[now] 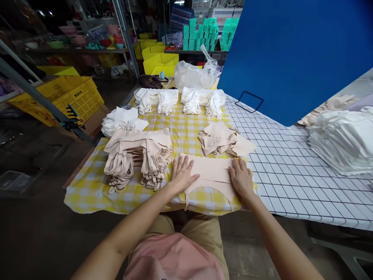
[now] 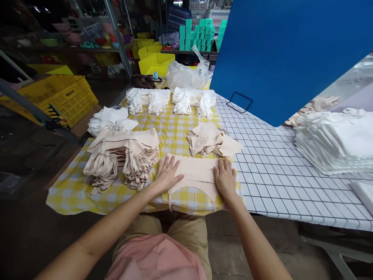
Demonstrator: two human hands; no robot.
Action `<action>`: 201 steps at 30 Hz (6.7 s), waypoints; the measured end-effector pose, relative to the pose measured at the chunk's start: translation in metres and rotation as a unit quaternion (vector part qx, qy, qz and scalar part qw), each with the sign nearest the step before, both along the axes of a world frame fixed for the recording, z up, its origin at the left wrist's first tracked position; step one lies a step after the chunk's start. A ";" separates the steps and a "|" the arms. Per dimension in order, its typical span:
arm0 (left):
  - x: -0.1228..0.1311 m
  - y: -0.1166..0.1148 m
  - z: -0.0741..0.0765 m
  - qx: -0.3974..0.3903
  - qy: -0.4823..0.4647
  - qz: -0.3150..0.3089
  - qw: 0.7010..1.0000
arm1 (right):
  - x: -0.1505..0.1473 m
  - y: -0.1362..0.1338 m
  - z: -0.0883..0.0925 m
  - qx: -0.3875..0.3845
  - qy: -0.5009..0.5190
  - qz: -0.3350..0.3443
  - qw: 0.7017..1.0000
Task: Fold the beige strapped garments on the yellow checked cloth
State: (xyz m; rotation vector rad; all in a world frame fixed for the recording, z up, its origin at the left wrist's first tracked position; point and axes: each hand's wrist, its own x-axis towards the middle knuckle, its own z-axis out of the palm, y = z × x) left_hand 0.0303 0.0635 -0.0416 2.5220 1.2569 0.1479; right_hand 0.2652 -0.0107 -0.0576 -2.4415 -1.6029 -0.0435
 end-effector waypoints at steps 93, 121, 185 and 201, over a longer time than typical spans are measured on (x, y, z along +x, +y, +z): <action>0.080 -0.026 0.008 0.091 -0.027 -0.252 0.963 | -0.012 -0.048 0.033 0.133 0.427 0.040 0.894; 0.089 -0.010 -0.009 -0.071 -0.163 -0.093 0.980 | -0.024 -0.009 0.032 0.094 0.351 0.089 0.927; -0.042 -0.038 -0.009 0.005 0.025 -0.126 0.992 | -0.182 -0.131 0.016 0.005 0.399 0.114 0.910; -0.030 -0.026 0.028 -0.268 -0.332 -0.101 0.899 | -0.100 -0.015 0.164 -0.092 0.002 0.280 0.956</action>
